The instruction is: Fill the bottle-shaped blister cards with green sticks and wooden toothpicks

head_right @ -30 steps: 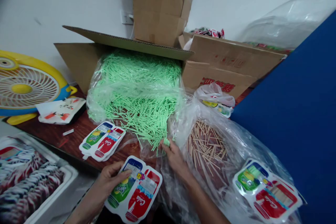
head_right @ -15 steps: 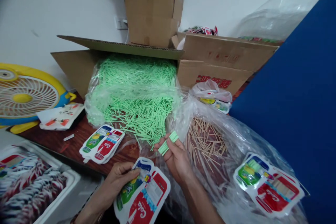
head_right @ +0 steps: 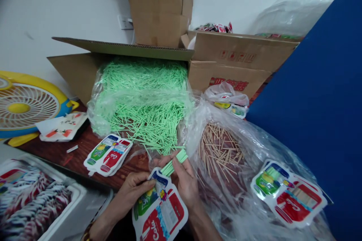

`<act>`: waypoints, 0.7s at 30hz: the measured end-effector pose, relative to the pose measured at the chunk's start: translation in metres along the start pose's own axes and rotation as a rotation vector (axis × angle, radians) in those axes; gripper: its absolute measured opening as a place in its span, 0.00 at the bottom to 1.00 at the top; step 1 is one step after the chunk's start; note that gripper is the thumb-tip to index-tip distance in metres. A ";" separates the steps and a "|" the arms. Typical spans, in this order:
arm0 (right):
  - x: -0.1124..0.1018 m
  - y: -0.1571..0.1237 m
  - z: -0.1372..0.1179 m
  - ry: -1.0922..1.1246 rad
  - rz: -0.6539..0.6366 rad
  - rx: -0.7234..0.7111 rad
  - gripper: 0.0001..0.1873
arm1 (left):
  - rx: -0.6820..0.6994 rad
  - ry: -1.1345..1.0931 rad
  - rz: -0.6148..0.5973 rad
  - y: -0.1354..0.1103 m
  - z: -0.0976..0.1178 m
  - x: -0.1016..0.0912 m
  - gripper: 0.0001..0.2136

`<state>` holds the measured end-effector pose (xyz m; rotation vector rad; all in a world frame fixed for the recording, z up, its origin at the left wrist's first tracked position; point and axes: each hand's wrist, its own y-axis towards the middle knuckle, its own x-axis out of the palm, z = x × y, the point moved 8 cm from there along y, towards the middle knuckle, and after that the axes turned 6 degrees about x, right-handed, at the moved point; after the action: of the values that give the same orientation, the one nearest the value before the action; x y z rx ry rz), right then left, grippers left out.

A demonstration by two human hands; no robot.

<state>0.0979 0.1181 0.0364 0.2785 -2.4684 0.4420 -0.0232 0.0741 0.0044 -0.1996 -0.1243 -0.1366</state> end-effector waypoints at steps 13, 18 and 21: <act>0.007 -0.005 -0.030 -0.474 -0.290 -0.036 0.18 | -0.047 -0.279 -0.013 0.012 -0.006 0.005 0.09; 0.012 -0.013 -0.034 -1.169 -0.420 -0.074 0.27 | -0.048 -0.294 -0.026 0.018 -0.005 0.012 0.11; 0.007 -0.014 -0.042 -1.229 -0.390 -0.128 0.28 | -0.040 -0.294 -0.028 0.021 -0.004 0.013 0.11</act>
<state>0.1185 0.1200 0.0760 1.2493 -3.4331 -0.1431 -0.0068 0.0920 -0.0014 -0.2574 -0.4174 -0.1371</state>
